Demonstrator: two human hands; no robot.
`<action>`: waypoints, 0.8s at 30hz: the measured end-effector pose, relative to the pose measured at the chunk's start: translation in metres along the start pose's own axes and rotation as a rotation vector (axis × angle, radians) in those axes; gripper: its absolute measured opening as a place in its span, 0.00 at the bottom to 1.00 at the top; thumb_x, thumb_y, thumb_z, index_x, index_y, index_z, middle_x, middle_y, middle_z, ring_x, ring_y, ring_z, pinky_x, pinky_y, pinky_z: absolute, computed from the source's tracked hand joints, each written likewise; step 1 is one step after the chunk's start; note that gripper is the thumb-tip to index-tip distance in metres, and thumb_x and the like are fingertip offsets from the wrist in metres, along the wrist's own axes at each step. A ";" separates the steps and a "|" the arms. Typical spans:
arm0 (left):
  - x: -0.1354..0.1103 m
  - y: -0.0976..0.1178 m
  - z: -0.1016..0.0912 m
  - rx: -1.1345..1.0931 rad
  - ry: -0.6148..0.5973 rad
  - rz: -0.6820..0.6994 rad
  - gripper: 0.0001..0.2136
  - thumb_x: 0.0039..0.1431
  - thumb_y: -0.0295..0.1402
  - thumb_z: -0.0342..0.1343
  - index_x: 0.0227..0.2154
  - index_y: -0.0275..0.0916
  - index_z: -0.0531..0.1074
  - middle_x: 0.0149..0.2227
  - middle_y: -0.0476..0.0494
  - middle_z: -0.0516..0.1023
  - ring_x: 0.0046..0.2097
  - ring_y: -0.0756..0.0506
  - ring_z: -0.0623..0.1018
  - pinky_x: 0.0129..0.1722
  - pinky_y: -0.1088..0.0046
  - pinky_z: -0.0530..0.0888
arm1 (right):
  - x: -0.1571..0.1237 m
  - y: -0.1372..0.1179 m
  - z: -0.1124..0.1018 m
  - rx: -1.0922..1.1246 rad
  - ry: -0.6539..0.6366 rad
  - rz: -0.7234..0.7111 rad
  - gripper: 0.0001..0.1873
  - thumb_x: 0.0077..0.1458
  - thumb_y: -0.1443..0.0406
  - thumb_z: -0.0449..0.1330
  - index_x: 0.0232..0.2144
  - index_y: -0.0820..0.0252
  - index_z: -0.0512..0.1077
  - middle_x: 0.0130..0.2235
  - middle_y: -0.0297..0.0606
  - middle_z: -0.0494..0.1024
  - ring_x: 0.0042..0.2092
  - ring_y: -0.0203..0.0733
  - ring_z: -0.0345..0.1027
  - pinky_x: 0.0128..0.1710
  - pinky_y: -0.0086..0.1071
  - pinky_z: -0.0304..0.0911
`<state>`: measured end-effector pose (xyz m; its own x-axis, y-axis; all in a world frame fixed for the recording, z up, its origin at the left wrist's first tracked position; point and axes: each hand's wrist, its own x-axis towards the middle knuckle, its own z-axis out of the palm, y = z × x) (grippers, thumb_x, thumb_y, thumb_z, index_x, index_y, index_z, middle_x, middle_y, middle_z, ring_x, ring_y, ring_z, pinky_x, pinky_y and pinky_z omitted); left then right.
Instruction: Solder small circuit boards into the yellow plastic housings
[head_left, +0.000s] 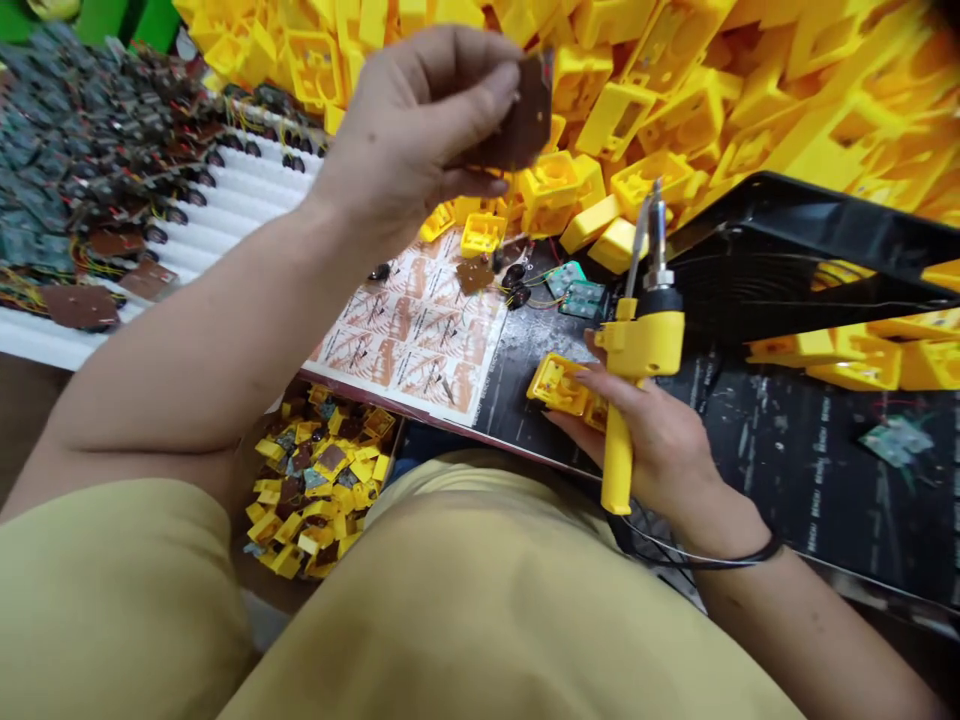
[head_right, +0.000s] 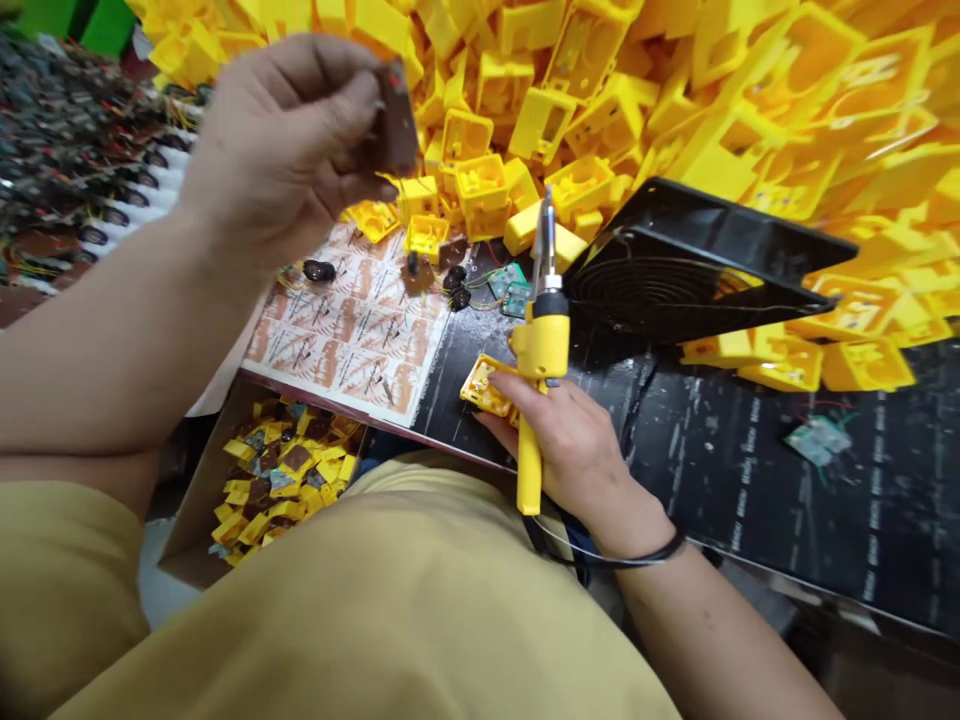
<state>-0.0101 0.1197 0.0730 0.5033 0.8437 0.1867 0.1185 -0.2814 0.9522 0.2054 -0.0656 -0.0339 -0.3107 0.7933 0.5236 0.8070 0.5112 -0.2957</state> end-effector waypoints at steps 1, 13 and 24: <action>-0.001 0.000 -0.001 -0.025 -0.008 -0.005 0.14 0.65 0.28 0.50 0.51 0.25 0.66 0.48 0.41 0.79 0.44 0.50 0.80 0.37 0.78 0.75 | 0.000 -0.001 0.000 0.006 -0.003 -0.010 0.25 0.56 0.65 0.65 0.54 0.57 0.64 0.39 0.39 0.77 0.36 0.42 0.75 0.33 0.32 0.70; -0.123 -0.059 -0.002 0.577 -0.413 0.227 0.10 0.54 0.24 0.49 0.37 0.40 0.71 0.40 0.45 0.82 0.51 0.45 0.79 0.59 0.55 0.68 | 0.005 -0.005 0.004 0.127 -0.065 -0.119 0.26 0.56 0.63 0.65 0.55 0.58 0.64 0.45 0.43 0.79 0.44 0.46 0.76 0.44 0.40 0.74; -0.119 -0.034 0.021 0.947 -0.441 0.088 0.13 0.64 0.38 0.49 0.40 0.40 0.77 0.42 0.43 0.81 0.44 0.42 0.76 0.47 0.60 0.65 | 0.007 -0.007 -0.034 0.113 0.106 -0.109 0.07 0.55 0.69 0.66 0.36 0.59 0.72 0.23 0.28 0.74 0.22 0.31 0.68 0.28 0.25 0.66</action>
<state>-0.0557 0.0192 0.0132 0.7877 0.6148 -0.0398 0.5919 -0.7373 0.3256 0.2151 -0.0747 -0.0007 -0.3333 0.6949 0.6372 0.7084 0.6305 -0.3171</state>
